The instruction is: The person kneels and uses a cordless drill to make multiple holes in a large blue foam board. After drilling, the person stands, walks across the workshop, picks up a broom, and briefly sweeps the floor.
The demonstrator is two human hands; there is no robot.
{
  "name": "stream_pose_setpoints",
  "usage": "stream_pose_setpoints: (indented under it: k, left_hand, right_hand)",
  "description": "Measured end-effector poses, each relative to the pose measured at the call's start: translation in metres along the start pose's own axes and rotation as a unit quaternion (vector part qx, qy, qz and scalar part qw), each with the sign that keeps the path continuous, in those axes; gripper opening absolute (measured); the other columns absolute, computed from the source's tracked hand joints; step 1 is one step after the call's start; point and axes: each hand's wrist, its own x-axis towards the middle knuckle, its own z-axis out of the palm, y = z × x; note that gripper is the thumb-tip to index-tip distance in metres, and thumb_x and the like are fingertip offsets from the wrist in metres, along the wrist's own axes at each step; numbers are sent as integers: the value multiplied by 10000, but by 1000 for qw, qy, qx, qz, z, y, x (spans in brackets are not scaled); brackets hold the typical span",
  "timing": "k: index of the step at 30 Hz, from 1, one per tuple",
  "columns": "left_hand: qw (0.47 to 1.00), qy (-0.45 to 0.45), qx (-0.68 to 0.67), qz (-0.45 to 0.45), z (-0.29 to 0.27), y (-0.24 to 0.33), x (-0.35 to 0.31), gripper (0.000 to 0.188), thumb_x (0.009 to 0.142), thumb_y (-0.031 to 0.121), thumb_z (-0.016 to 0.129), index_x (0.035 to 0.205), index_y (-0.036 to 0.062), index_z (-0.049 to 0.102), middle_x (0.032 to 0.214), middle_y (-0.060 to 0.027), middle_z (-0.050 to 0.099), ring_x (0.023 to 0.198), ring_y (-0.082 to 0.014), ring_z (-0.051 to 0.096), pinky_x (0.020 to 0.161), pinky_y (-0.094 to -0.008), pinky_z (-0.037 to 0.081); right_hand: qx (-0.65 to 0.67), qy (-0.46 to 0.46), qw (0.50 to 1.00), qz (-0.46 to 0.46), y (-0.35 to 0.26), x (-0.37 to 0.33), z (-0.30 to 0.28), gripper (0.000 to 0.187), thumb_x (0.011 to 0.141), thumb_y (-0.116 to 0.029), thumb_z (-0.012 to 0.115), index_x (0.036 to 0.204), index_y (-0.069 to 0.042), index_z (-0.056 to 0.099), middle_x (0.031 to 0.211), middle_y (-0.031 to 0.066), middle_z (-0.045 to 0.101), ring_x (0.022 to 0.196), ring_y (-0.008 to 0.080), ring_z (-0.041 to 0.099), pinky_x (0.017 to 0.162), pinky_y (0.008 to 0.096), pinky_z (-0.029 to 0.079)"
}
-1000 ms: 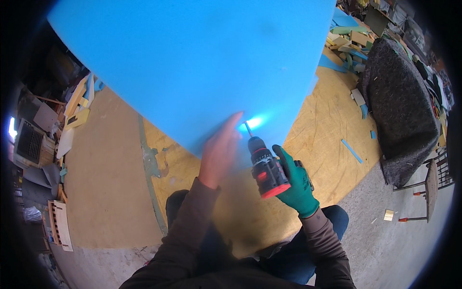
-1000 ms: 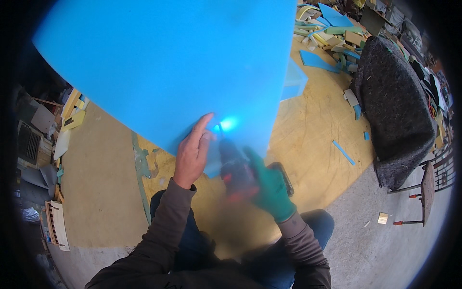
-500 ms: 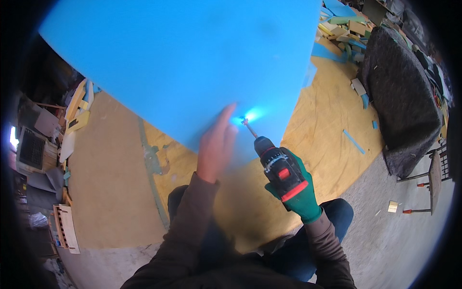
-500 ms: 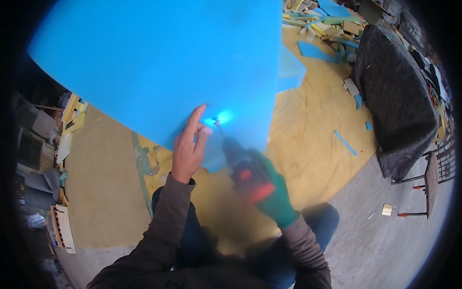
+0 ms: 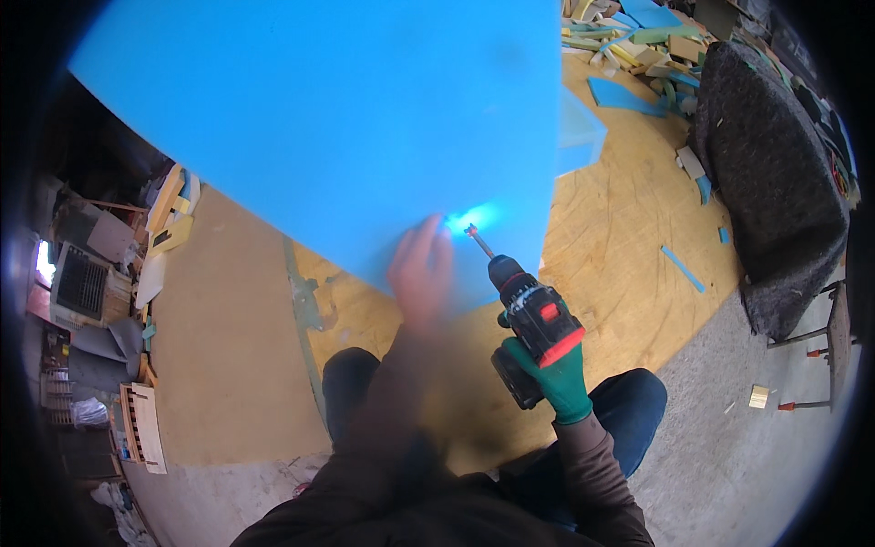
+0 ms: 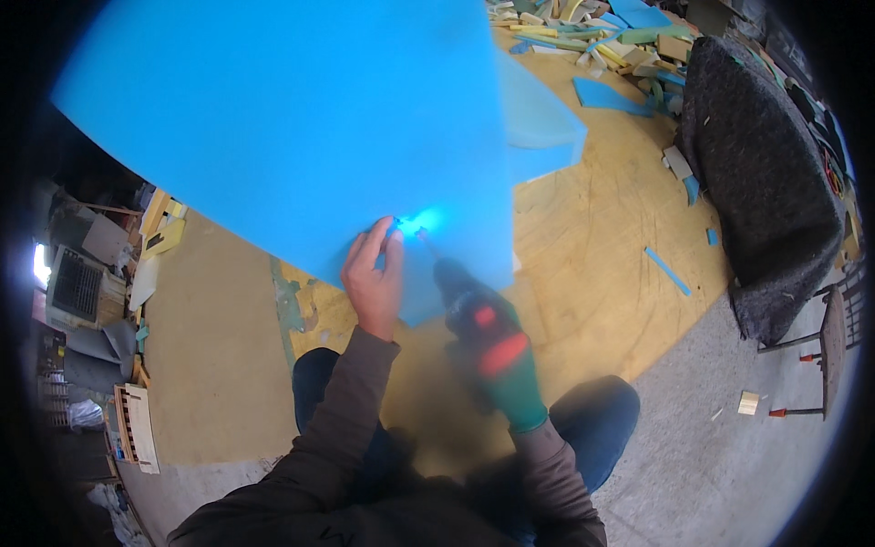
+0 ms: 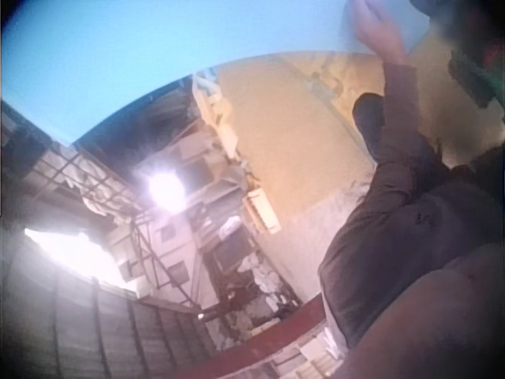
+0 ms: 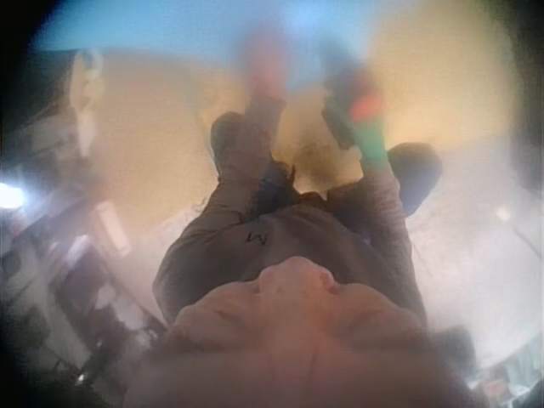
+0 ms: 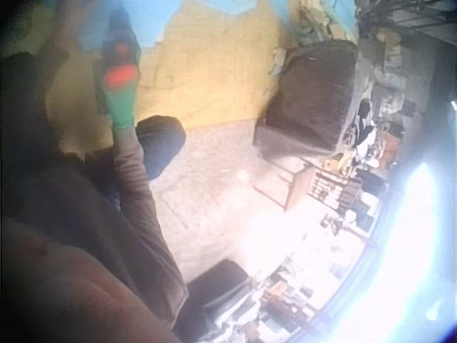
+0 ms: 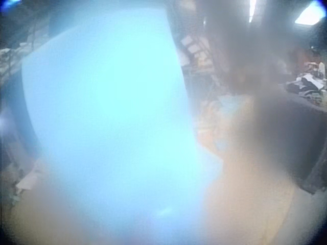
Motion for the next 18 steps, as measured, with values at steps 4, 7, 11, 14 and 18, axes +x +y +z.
stream_pose_setpoints:
  k: [4,7,11,14,18]
  left_hand:
    - [996,54,9,-76,19,2,-1,245,879,96,782,1115,35,764,842,-73,700,736,-181,646,697,-329,521]
    - [993,74,36,-83,25,3,-3,243,858,101,802,1092,47,767,802,-54,670,690,-172,601,665,-320,500]
    - [993,55,65,-86,23,4,-6,239,894,188,766,1105,75,754,966,-101,739,813,-247,695,766,-385,563]
    - [994,55,81,-53,23,5,-4,196,881,170,767,1054,79,753,922,-88,722,766,-239,674,719,-382,548]
    - [993,56,98,-47,24,7,0,157,864,147,762,1009,89,748,901,-76,712,732,-241,656,677,-379,524]
  right_hand:
    - [173,53,979,94,3,15,0,335,837,3,759,1161,-28,683,1062,58,736,970,152,672,861,321,544]
    - [77,22,996,37,8,25,-3,356,838,-4,763,1179,-31,665,1067,58,732,969,151,671,862,322,545]
    - [101,21,994,34,17,31,-5,375,844,-9,761,1197,-36,636,1065,58,722,956,149,662,856,324,549]
    - [120,13,992,37,21,26,-6,393,851,-8,755,1216,-39,612,1059,56,715,948,145,653,833,324,556]
    - [245,12,964,102,23,18,-4,429,859,-14,753,1252,-39,583,1077,54,709,933,138,651,792,320,567]
